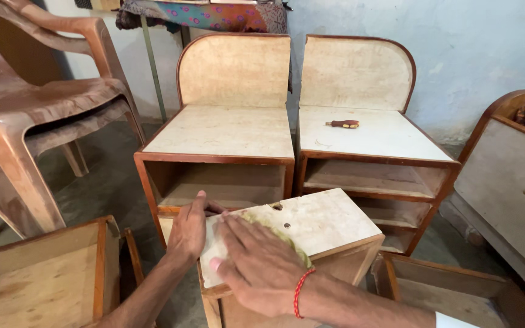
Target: The person cleans and repairs a wooden drawer from a nightstand. They wipe the drawer with a cloth, use a screwdriver to adjust screws on the drawer's side, and then wipe the drawer front before placing it back into the nightstand.
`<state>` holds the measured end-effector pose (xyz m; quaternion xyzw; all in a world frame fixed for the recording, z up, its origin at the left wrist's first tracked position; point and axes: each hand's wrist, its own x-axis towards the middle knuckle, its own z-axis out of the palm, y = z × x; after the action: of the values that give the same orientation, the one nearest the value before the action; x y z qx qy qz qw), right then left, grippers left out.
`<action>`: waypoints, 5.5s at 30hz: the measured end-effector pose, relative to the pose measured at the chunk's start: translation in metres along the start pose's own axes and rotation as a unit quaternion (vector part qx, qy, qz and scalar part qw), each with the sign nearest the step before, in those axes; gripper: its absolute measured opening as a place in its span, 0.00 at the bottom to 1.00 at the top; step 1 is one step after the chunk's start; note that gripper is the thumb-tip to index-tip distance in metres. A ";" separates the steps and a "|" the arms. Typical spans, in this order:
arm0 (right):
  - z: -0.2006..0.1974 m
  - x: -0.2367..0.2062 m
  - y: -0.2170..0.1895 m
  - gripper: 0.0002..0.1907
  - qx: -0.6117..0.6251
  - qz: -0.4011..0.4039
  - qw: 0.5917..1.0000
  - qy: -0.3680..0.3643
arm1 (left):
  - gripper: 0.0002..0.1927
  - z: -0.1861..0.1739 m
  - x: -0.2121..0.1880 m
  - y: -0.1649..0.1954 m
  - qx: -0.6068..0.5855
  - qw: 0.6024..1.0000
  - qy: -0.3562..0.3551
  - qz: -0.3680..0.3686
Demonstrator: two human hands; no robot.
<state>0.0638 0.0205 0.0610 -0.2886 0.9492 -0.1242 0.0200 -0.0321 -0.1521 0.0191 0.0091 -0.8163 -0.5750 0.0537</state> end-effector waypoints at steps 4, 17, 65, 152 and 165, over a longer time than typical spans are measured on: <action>0.003 -0.002 0.015 0.38 -0.011 -0.061 0.998 0.025 | 0.37 0.001 0.001 -0.003 0.005 1.000 0.000 0.017; -0.033 -0.004 0.106 0.41 -0.056 0.215 0.975 -0.024 | 0.38 0.001 -0.002 0.005 0.047 0.999 -0.001 -0.013; -0.020 0.007 0.090 0.36 -0.011 0.127 0.992 0.014 | 0.29 0.000 -0.004 0.023 0.197 0.980 -0.002 -0.032; -0.005 -0.054 0.039 0.35 0.010 -0.104 0.980 0.168 | 0.36 0.009 -0.052 0.036 0.386 0.912 0.004 -0.138; 0.020 -0.011 0.047 0.29 0.024 0.004 0.995 0.100 | 0.37 -0.024 -0.050 0.020 0.386 0.911 -0.138 -0.053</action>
<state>0.0501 0.0597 0.0294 -0.2704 0.9443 -0.1749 -0.0672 0.0207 -0.1642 0.0422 -0.0067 -0.9722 -0.2126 -0.0981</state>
